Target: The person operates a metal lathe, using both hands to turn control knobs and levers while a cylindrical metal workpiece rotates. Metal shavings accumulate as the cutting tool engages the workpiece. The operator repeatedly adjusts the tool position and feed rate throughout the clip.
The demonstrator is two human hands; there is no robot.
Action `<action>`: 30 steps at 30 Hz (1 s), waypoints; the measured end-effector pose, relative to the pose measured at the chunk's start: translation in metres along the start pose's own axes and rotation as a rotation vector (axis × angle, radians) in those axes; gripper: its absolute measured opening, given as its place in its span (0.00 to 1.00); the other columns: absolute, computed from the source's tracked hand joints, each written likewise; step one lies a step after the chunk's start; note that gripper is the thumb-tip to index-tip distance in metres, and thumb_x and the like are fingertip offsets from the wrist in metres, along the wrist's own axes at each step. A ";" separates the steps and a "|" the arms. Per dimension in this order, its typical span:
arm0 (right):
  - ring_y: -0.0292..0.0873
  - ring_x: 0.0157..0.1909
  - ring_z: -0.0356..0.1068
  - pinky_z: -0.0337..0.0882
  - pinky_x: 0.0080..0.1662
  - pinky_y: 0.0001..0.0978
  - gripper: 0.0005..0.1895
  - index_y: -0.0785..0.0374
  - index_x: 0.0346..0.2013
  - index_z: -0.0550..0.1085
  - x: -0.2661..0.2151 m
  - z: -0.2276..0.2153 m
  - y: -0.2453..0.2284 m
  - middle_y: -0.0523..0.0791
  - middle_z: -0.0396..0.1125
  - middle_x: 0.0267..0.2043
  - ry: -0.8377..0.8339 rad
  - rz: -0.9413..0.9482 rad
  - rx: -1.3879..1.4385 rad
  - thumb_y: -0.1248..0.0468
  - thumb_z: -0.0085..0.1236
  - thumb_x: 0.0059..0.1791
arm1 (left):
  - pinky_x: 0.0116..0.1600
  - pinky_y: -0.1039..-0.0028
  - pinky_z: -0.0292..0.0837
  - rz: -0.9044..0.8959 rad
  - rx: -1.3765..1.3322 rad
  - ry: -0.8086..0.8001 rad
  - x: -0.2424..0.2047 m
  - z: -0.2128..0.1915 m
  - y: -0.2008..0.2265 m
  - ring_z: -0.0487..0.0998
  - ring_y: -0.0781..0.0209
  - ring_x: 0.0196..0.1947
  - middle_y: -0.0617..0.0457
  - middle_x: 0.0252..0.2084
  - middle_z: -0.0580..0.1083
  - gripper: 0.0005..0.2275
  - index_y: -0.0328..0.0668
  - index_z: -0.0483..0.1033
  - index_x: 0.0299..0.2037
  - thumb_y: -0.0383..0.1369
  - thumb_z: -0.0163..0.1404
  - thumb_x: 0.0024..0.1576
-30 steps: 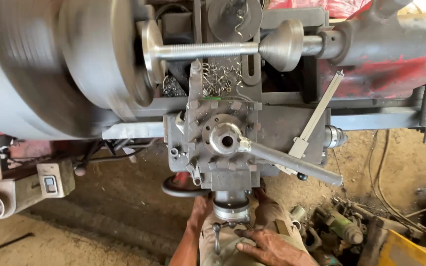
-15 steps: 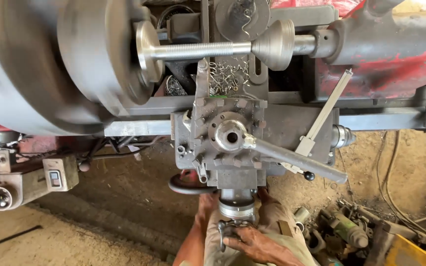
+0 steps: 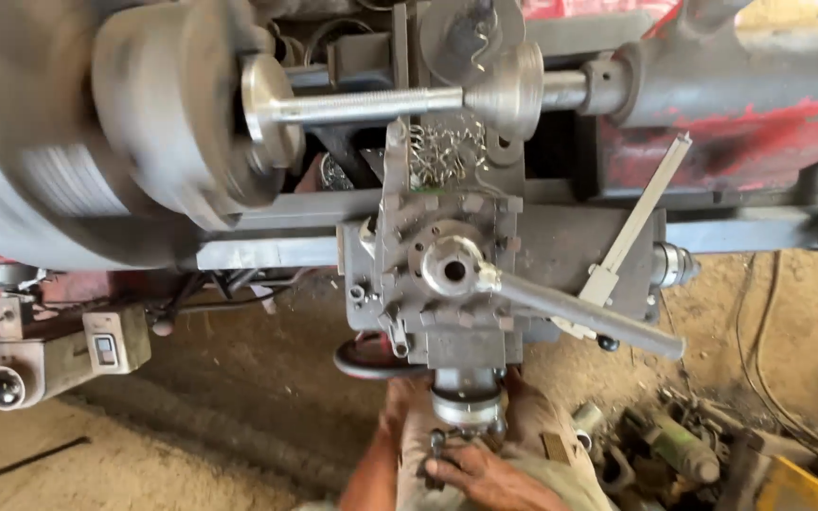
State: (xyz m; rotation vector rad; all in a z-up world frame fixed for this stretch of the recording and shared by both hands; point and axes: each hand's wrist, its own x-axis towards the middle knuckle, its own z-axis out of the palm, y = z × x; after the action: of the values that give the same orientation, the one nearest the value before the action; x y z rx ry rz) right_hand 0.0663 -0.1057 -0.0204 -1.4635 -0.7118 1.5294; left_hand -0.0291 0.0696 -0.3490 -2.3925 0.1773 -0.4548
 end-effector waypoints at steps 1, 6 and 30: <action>0.40 0.63 0.54 0.52 0.63 0.34 0.15 0.48 0.57 0.64 0.009 -0.003 -0.013 0.42 0.55 0.60 0.040 0.093 0.094 0.51 0.39 0.58 | 0.53 0.71 0.69 -0.167 -0.520 -0.317 0.068 -0.021 -0.064 0.80 0.61 0.42 0.58 0.33 0.77 0.17 0.61 0.66 0.45 0.42 0.54 0.46; 0.34 0.38 0.61 0.61 0.44 0.31 0.23 0.53 0.30 0.67 0.019 0.010 0.000 0.37 0.62 0.33 0.125 0.318 0.115 0.40 0.41 0.56 | 0.40 0.53 0.70 -1.127 -1.152 -1.186 -0.011 -0.035 -0.183 0.82 0.36 0.40 0.40 0.37 0.81 0.16 0.46 0.82 0.39 0.48 0.50 0.54; 0.39 0.34 0.61 0.64 0.41 0.34 0.28 0.51 0.26 0.71 0.026 0.009 0.058 0.40 0.63 0.30 0.306 0.281 0.294 0.36 0.34 0.53 | 0.44 0.57 0.75 -0.356 -0.696 -0.009 -0.085 0.027 -0.008 0.78 0.42 0.39 0.42 0.44 0.75 0.19 0.40 0.72 0.52 0.36 0.55 0.51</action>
State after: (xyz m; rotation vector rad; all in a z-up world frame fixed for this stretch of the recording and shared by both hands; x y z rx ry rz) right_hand 0.0476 -0.1080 -0.0820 -1.5669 -0.0966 1.4943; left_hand -0.0979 0.1131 -0.3857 -3.1286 -0.1244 -0.6204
